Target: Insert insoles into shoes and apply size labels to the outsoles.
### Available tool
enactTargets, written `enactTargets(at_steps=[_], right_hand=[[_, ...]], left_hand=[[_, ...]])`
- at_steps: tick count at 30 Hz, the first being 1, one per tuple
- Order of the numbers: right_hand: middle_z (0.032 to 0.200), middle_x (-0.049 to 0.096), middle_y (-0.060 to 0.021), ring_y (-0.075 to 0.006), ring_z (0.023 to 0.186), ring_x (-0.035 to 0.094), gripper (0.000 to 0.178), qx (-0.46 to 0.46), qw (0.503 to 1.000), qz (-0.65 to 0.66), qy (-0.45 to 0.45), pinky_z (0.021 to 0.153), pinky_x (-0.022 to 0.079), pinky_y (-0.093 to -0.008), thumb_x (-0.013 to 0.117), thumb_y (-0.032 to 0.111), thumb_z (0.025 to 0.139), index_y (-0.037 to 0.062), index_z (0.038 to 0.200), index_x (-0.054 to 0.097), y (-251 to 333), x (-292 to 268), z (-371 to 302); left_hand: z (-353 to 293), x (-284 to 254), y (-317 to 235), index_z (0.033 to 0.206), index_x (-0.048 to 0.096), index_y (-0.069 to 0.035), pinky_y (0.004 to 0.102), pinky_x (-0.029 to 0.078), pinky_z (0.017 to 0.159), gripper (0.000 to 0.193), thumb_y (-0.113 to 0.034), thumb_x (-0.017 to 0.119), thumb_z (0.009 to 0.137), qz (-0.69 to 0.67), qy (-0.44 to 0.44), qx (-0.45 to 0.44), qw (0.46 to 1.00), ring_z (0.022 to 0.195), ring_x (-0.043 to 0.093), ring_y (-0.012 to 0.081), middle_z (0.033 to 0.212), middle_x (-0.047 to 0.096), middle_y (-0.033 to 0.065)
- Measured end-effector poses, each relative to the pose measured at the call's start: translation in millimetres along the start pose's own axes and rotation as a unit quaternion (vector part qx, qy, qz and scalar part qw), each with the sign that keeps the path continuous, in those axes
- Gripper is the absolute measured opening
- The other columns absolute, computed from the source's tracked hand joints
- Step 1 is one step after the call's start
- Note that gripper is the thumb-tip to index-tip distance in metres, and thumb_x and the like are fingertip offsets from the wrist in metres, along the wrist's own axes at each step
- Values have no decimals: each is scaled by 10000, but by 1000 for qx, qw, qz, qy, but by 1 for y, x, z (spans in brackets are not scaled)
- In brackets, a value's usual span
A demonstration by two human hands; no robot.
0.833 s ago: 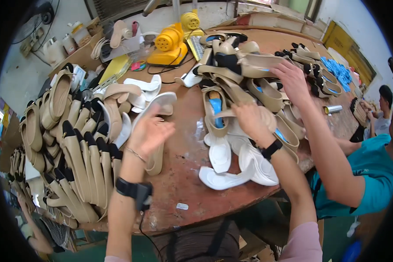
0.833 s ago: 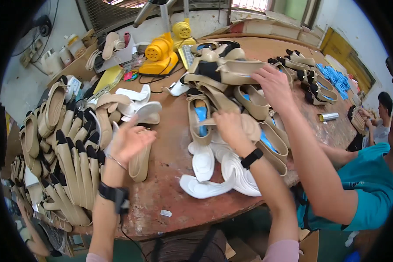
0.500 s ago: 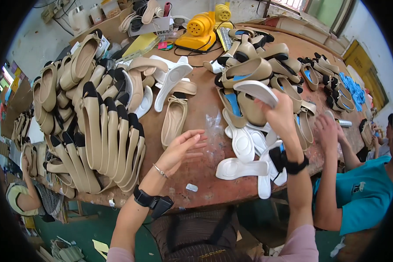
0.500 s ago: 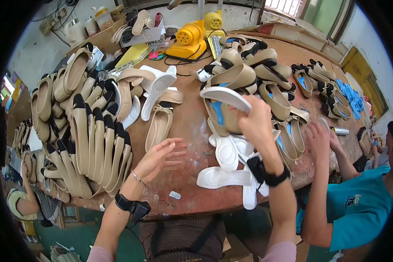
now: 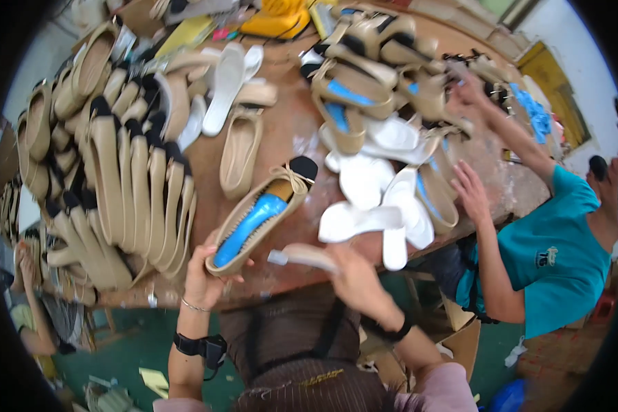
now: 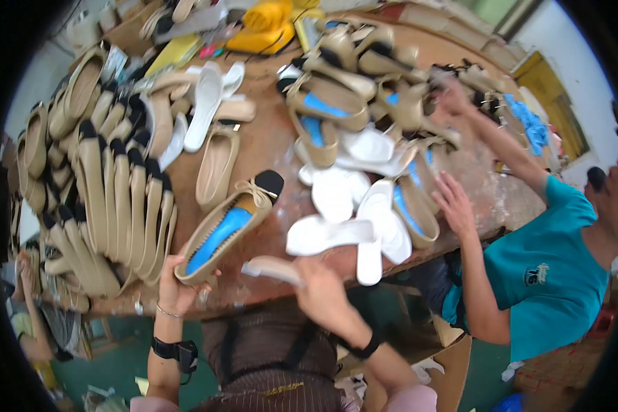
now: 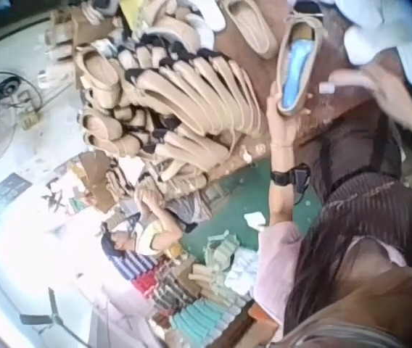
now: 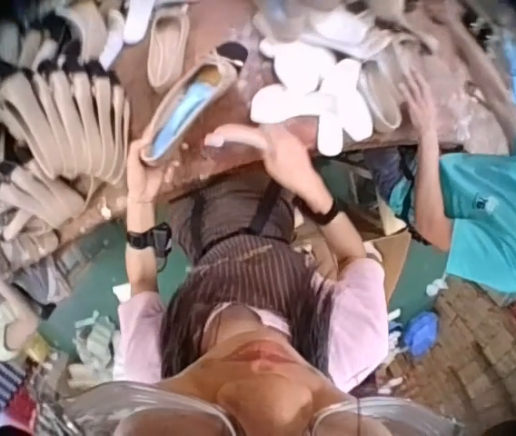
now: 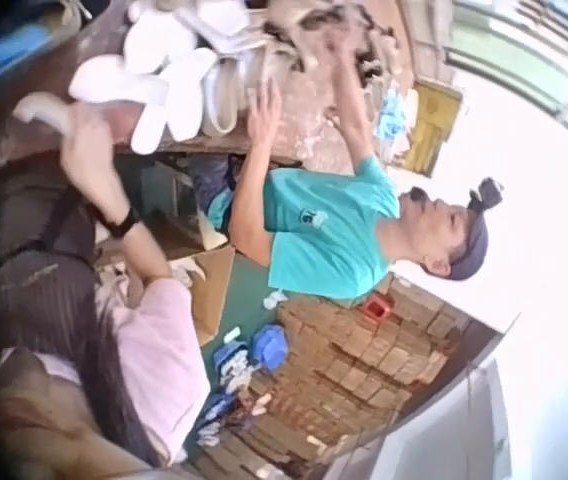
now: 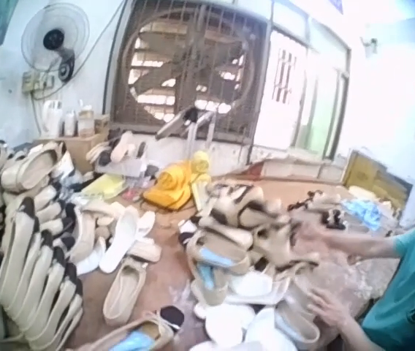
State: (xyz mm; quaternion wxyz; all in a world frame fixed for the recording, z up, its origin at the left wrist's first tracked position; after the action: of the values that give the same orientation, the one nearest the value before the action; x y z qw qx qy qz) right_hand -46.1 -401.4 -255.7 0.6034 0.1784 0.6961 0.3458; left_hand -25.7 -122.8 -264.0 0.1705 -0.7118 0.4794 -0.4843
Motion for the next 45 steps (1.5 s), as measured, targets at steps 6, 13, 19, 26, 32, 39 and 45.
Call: enactTargets(at_steps=[6,13,19,26,32,39,45], right_hand=[[1196,637,-153,-251,983,616,399,20,985,36,-170,937,474,-363,546,211,1024,-8,1358,531,-84,-58,71],[1276,631,-114,-151,923,570,462,-39,984,125,-119,890,446,-284,443,321,1083,20,1426,513,9,-61,86],[1257,618,-204,-373,1077,555,400,-212,963,-148,-82,991,407,-455,527,144,965,-21,1317,618,93,-33,79],[1023,659,-45,-223,1027,605,288,-370,925,-6,86,972,448,-398,693,114,671,62,950,742,119,91,87],[983,662,-75,-244,1027,621,234,-341,928,60,137,946,469,-351,694,114,655,43,872,748,126,127,90],[989,657,-108,-289,1046,626,252,-314,928,86,179,927,502,-389,687,86,655,10,890,738,126,144,92],[1013,649,-119,-284,1055,614,243,-316,925,54,203,938,496,-377,673,76,681,-1,904,730,127,148,92]], left_hand=[[-45,-59,30,1459,413,-83,357,620,703,623,-365,581,930,74,-21,-57,995,1037,673,271,1303,593,135],[-84,-49,21,1463,377,3,527,379,1049,866,-331,816,796,612,-238,242,714,1267,485,416,1379,501,247],[-72,-56,37,1503,280,-1,547,353,1114,1042,-376,876,734,635,-220,398,625,1358,416,440,1510,350,292],[-59,-70,48,1562,-91,-78,571,315,1137,1348,-521,864,721,534,-205,452,684,1390,356,494,1564,192,337],[-59,-71,48,1567,-142,-128,583,336,1112,1382,-626,824,713,527,-224,456,682,1365,386,495,1558,189,339],[-61,-78,51,1567,-156,-144,609,361,1096,1386,-655,807,711,522,-223,452,688,1351,392,507,1549,185,353],[-59,-84,54,1572,-157,-205,614,376,1087,1401,-610,851,687,506,-194,454,707,1348,389,518,1545,185,351]])
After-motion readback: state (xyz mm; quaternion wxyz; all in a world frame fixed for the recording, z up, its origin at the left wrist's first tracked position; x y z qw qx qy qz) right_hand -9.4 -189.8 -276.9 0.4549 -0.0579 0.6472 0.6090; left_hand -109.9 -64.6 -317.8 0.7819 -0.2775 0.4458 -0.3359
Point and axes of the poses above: each hand's wrist, its own z-axis towards the middle knuckle, its own x-axis out of the palm, y = z × x, the point moved 6 cm from there along z, towards the middle knuckle
